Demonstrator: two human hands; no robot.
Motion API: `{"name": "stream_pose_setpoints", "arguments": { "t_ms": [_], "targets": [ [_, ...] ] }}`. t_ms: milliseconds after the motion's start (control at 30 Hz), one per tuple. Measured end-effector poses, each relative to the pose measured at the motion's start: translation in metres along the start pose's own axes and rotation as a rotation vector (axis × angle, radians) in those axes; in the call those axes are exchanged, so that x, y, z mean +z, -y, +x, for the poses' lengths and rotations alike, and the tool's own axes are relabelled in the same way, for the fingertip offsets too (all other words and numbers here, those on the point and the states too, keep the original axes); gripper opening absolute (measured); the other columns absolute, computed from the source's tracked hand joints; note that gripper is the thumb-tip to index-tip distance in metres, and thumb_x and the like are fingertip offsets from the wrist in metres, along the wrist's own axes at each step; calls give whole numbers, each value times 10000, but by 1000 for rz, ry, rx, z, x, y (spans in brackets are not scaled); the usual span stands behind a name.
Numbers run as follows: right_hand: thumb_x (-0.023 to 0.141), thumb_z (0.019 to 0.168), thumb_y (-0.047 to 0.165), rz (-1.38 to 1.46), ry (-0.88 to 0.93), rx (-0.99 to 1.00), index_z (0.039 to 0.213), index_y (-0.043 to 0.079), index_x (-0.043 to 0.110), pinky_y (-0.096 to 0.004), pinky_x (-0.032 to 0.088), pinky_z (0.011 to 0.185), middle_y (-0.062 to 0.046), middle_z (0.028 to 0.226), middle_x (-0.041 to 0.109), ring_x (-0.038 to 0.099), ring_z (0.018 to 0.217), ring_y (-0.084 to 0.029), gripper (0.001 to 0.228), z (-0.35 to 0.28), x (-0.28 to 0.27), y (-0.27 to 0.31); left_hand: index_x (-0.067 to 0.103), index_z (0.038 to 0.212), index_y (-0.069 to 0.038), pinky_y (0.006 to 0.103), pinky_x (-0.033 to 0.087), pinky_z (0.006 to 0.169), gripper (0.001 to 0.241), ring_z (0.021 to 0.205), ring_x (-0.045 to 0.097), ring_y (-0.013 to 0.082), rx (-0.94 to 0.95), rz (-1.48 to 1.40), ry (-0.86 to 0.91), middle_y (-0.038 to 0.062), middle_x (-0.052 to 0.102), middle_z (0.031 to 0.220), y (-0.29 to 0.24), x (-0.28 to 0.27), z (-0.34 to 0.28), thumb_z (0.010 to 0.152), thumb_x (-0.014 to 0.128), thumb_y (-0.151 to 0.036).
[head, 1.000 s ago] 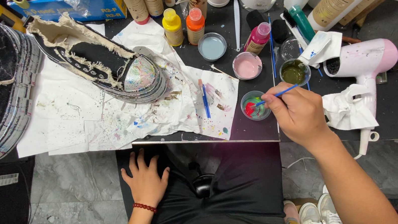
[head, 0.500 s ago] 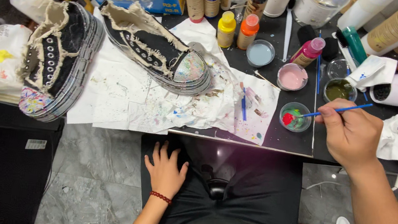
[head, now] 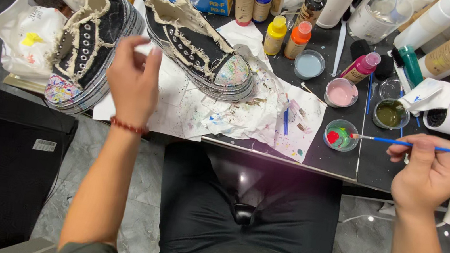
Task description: The person paints a pair of black canvas shoes with colorful designs using a paintbrush. They dip the brush into various paint containers, mix colors, and apply the paint to the shoe surface, occasionally wiping the brush on a paper towel.
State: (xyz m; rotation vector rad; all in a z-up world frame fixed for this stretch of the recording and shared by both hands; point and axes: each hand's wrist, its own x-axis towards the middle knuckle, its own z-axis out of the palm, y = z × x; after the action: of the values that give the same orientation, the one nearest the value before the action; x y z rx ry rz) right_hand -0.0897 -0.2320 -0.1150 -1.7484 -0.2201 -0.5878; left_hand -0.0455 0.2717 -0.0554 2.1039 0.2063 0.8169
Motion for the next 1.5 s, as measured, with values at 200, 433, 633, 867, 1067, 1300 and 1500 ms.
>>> {"name": "stream_pose_setpoints", "arguments": {
  "t_ms": [200,433,633,867,1067,1300,1500],
  "targets": [
    [598,1240,193,342,-144,44,1149,-64,559,-354,555,698,-210,908,656,659,754,-266,275,-31,3,5,626,1103,-28,398,549,670,456,691,721,272,-87,99,110,140,735,827,3,46,70,857,783,-378],
    [709,1141,189,462,50,62,1239,-66,611,-451,584,830,-262,1081,674,699,948,-339,290,-77,21,45,759,974,-41,337,561,714,195,712,706,197,-24,121,195,114,733,800,24,49,83,879,645,-166],
    [790,956,383,658,444,45,1477,-103,490,-481,529,1072,-269,1416,541,606,1285,-381,773,-79,50,93,723,1044,-41,277,472,601,193,654,554,74,-10,-121,275,6,630,748,30,36,94,950,559,-77],
    [603,1053,134,552,453,193,1423,-92,546,-440,580,970,-274,1402,598,682,1170,-348,438,-91,92,97,651,1046,-91,236,374,554,187,605,413,39,-216,-767,330,-60,510,762,48,35,97,987,488,-20],
    [561,1020,-4,529,365,325,1355,-74,571,-368,604,813,-240,1196,690,718,980,-266,342,-100,127,81,594,971,-128,235,327,492,141,540,371,42,-323,-971,253,-64,462,708,57,29,96,970,501,-22],
    [576,1014,28,480,319,355,1389,-70,564,-342,592,776,-225,1140,717,720,926,-242,388,-99,137,75,602,992,-121,247,271,480,143,559,349,44,-210,-954,183,-67,466,739,56,27,91,1023,511,-14],
    [536,1047,45,398,301,346,1373,-73,590,-325,580,773,-193,1092,727,716,907,-220,350,-102,138,75,602,947,-120,245,282,435,137,502,405,53,-331,-992,150,-51,513,698,69,38,77,995,506,-34]
  ]
}}
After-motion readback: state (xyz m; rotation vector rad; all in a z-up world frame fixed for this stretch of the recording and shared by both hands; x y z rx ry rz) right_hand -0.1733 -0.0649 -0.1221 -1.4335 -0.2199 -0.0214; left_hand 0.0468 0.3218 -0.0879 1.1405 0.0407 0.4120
